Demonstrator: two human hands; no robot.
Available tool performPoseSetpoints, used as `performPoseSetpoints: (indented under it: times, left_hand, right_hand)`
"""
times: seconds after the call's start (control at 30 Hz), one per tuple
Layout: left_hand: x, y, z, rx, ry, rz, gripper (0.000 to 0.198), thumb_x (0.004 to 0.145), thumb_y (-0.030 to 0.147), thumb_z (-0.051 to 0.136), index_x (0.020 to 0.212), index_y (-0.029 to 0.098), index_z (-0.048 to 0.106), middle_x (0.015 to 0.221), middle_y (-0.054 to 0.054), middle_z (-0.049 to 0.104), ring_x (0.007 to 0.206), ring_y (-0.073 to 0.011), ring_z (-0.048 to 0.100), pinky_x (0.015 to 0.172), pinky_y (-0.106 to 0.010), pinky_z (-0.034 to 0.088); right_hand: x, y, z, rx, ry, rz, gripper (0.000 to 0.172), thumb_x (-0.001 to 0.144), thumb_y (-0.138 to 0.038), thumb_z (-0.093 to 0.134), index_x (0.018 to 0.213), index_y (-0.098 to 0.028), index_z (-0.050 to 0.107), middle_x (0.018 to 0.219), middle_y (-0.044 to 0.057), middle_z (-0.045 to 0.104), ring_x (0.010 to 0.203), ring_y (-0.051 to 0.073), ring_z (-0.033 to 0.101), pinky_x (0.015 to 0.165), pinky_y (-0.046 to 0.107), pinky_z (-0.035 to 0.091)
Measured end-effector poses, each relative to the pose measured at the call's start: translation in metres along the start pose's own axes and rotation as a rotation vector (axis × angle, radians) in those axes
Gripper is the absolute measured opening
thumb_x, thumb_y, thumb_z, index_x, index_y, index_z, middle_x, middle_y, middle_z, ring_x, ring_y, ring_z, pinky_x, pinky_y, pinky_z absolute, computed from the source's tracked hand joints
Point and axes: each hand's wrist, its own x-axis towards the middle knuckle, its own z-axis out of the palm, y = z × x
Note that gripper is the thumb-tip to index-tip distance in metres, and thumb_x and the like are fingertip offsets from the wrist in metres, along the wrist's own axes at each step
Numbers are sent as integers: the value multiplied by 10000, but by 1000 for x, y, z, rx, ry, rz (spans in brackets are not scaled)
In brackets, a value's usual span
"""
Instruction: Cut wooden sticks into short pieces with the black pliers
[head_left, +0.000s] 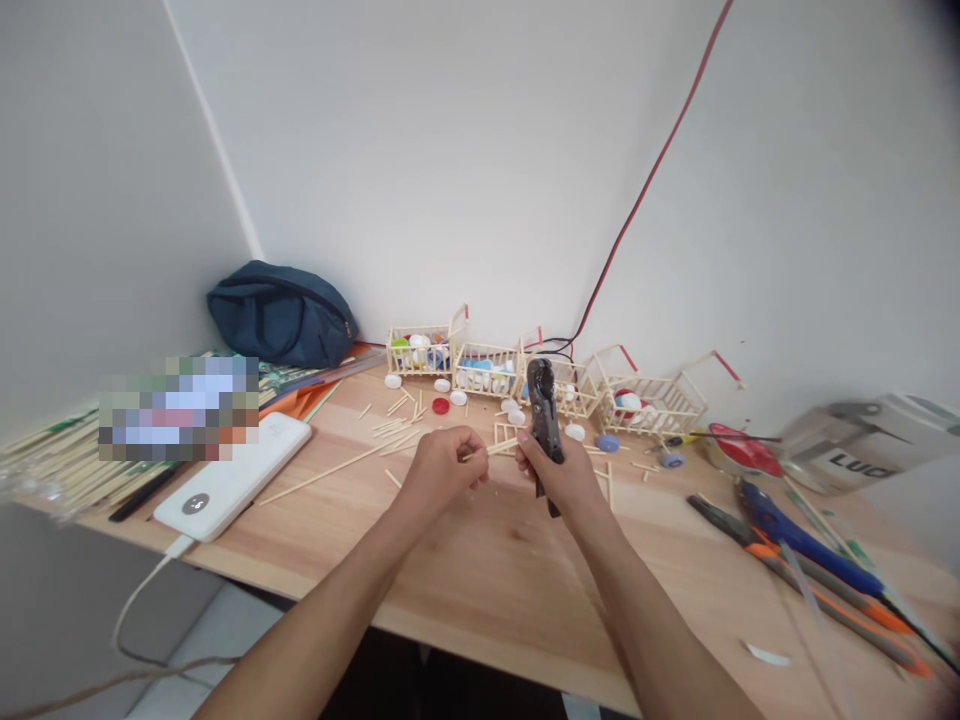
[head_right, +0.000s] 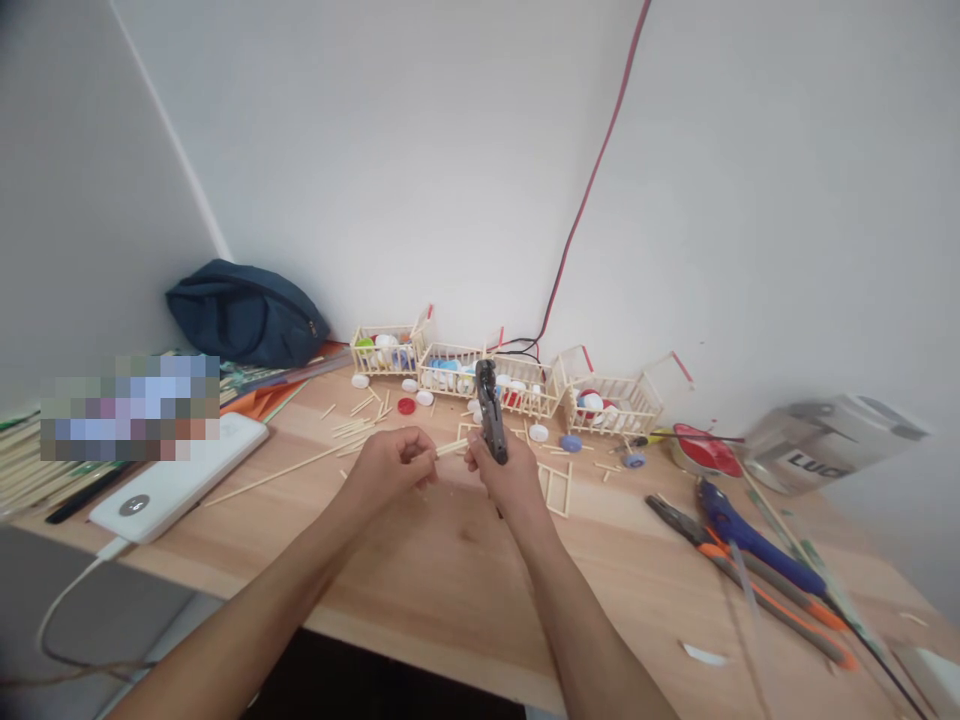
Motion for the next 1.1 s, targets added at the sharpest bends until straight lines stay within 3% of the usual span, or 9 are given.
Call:
performPoseSetpoints:
  times: [0.7,1.1]
  left_hand:
    - [4,-5,-1,-26,-34,5,103,724,227,491,665,166,548,560,9,624,457,-87,530,454,-172,385]
    - [3,-1,-6,29,28,29,115,707,218,498,635,158,567,519,13,598,449,-83,501,449,-168,350]
  right_hand:
    - [1,-2,3,9,54,-11,409,757,-584,543,728,-176,548,573,9,564,465,124,471,448,238,378]
    - [2,-4,4,87,19,39,385,752,-548,558,698,-166,553,570,13,566,460,116,477,432,230,378]
